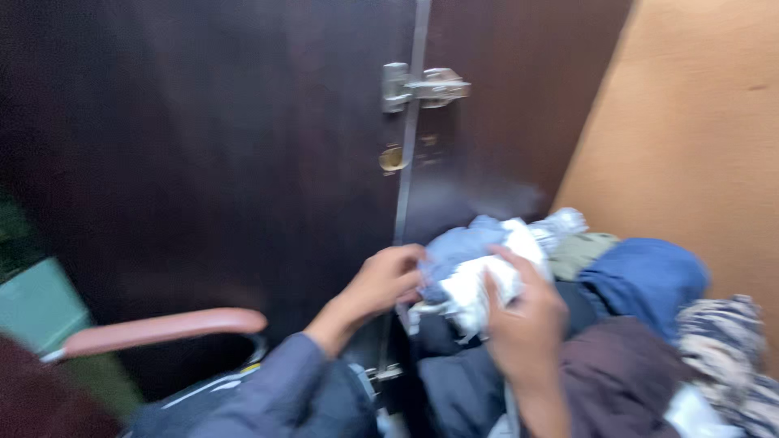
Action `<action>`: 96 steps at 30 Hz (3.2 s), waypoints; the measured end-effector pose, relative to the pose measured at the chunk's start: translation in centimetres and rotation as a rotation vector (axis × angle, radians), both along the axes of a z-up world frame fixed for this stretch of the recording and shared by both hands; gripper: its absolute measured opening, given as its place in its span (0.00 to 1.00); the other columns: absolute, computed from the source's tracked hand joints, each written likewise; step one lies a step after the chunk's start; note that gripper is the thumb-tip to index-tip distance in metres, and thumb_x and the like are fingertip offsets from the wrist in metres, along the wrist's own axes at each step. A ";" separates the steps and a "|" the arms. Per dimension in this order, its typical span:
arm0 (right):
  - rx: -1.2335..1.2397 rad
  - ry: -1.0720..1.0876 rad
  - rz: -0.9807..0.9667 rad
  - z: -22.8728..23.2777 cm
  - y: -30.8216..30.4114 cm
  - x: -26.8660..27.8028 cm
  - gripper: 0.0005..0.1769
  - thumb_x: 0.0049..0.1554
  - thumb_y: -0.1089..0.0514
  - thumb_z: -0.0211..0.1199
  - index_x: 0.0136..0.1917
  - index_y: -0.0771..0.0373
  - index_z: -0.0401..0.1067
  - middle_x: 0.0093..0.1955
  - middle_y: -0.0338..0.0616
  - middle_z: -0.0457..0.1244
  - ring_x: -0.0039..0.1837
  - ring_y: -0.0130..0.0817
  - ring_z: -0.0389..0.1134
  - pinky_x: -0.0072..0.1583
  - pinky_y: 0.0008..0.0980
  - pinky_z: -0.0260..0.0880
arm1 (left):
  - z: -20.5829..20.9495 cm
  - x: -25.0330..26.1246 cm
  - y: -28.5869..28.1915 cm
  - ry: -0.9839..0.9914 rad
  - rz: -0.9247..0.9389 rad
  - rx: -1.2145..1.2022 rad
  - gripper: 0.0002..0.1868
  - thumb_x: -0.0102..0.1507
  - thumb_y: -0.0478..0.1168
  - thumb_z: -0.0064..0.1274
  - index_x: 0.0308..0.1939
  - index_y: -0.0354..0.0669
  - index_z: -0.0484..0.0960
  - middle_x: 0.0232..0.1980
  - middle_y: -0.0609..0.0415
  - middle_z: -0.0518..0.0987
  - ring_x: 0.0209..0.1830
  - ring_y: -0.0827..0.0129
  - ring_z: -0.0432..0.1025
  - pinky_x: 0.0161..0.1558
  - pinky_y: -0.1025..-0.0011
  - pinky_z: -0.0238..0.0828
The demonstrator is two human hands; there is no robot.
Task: The person picks up several items of clothing including a light blue shirt, a white shirt, a black t-shirt, a brown t-shirt, a green shirt, and a pair of blue jeans, and folds each one into a roll by hand before placing them onto a pile.
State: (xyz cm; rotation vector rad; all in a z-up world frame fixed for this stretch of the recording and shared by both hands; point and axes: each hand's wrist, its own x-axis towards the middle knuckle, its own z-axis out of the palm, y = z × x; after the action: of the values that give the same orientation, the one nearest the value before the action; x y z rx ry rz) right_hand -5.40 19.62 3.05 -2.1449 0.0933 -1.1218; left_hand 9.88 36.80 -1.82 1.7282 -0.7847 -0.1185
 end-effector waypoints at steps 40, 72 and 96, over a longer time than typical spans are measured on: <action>-1.261 1.007 0.921 -8.5 19.8 1.8 0.24 0.49 0.42 0.70 0.53 0.59 0.79 0.55 0.56 0.70 0.59 0.55 0.71 0.57 0.47 0.72 | -2.2 -20.2 35.8 -0.019 0.239 1.206 0.37 0.48 0.63 0.73 0.51 0.43 0.82 0.54 0.41 0.79 0.57 0.48 0.73 0.56 0.57 0.73; 0.665 0.632 0.874 9.7 23.8 -0.6 0.11 0.52 0.67 0.63 0.47 0.78 0.78 0.43 0.58 0.70 0.39 0.42 0.71 0.43 0.42 0.71 | 11.0 -23.0 22.5 0.359 0.598 -0.260 0.60 0.62 0.61 0.64 0.81 0.45 0.38 0.68 0.44 0.64 0.62 0.65 0.65 0.61 0.60 0.64; -0.195 0.243 0.628 1.1 27.7 -10.6 0.26 0.69 0.40 0.46 0.53 0.64 0.72 0.57 0.57 0.67 0.59 0.57 0.68 0.59 0.50 0.66 | 0.2 -22.1 22.9 -0.031 1.038 -0.052 0.41 0.59 0.51 0.63 0.72 0.48 0.63 0.67 0.41 0.73 0.67 0.52 0.69 0.64 0.60 0.65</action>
State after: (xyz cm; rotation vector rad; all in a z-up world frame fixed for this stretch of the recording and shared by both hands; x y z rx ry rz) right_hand -16.01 47.28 4.13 -2.2332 -0.5634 -0.5206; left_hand -12.24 59.71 -1.64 1.8868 0.1558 0.6256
